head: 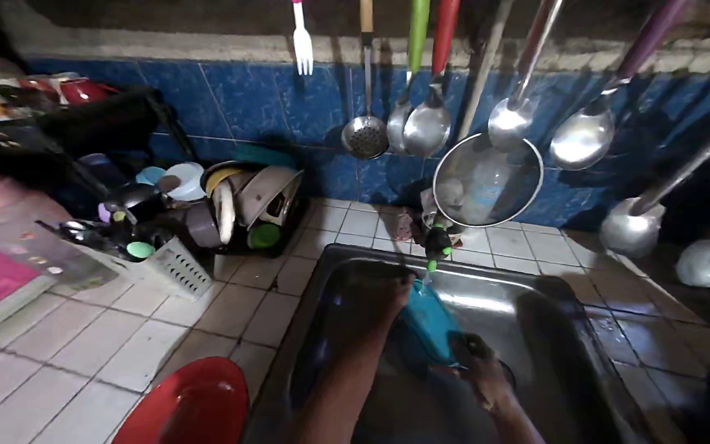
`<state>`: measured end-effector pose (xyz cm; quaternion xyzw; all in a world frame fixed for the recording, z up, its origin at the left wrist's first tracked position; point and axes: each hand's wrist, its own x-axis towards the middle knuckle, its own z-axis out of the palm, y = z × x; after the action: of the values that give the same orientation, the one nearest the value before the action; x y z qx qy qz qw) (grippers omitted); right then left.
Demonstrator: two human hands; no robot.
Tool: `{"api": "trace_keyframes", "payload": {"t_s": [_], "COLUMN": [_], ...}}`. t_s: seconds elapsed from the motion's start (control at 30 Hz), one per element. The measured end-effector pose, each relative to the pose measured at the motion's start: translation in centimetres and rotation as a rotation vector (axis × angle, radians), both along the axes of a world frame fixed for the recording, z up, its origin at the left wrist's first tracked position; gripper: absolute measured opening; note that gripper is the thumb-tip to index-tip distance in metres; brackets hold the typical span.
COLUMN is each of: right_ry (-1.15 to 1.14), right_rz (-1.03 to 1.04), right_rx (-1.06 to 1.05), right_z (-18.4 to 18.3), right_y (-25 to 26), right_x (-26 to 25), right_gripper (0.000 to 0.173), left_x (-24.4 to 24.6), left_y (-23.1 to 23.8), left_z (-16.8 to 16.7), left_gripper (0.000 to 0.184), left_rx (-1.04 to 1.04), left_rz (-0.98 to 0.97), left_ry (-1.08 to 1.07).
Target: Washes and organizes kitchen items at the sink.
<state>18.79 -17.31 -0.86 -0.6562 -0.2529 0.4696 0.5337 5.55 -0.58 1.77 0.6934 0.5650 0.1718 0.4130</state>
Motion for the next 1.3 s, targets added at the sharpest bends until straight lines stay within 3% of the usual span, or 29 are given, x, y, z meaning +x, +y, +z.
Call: {"api": "trace_keyframes", "payload": {"t_s": [0.07, 0.17, 0.23, 0.3, 0.43, 0.67, 0.77, 0.83, 0.93, 1.0, 1.07, 1.13, 1.23, 1.3], "right_ry": [-0.540, -1.222, -1.508, -1.462, -1.086, -0.916, -0.782, -0.645, -0.217, 0.137, 0.255, 0.019, -0.835, -1.236], "right_rz": [0.117, 0.153, 0.188, 0.308, 0.300, 0.064, 0.150, 0.235, 0.220, 0.245, 0.275, 0.235, 0.127, 0.085], "right_rx": [0.034, 0.144, 0.341, 0.356, 0.212, 0.463, 0.077, -0.061, 0.018, 0.024, 0.039, 0.065, 0.220, 0.412], "right_z": [1.4, 3.1, 1.6, 0.0, -2.2, -2.2, 0.0, -0.1, -2.5, -3.3, -2.9, -1.2, -0.1, -1.0], "right_y": [-1.1, -2.8, -3.6, -4.2, -2.8, 9.2, 11.1, 11.1, 8.7, 6.0, 3.5, 1.6, -0.8, -2.1], "right_x": [1.5, 2.4, 3.6, 4.6, 3.6, -3.1, -2.9, -2.3, -1.3, -0.2, 1.2, 2.3, 3.8, 5.0], "right_gripper": [0.034, 0.021, 0.028, 0.033, 0.039, 0.044, 0.051, 0.056, 0.052, 0.044, 0.040, 0.035, 0.024, 0.023], "left_x": [0.7, 2.6, 4.1, 4.8, 4.4, 0.8, -1.5, -2.5, -3.7, -3.8, -3.1, -1.9, -0.2, 0.9], "left_y": [-1.7, -2.6, -2.4, -1.9, -1.9, -2.8, -1.6, -0.7, 1.0, 2.0, 1.9, 0.6, -1.1, -1.9], "left_z": [-0.2, -0.4, -0.9, -1.0, -0.3, 1.7, 2.7, 3.3, 3.0, 1.0, -1.5, -2.8, -3.4, -2.6], "left_gripper": [0.053, 0.056, 0.035, 0.029, 0.049, 0.044, 0.048, 0.046, 0.038, 0.037, 0.040, 0.044, 0.065, 0.080], "left_rx": [-0.100, -0.692, -0.779, -0.664, -0.369, -0.267, -0.175, -0.126, -0.139, -0.201, -0.265, -0.349, -0.623, -0.828], "left_rz": [0.050, 0.136, 0.152, 0.125, 0.057, 0.027, 0.008, 0.050, 0.184, 0.242, 0.246, 0.200, -0.018, -0.018], "left_ry": [-0.180, -0.820, -1.004, -0.928, -0.575, -0.567, -0.500, -0.491, -0.613, -0.733, -0.803, -0.806, -0.851, -1.029]}}
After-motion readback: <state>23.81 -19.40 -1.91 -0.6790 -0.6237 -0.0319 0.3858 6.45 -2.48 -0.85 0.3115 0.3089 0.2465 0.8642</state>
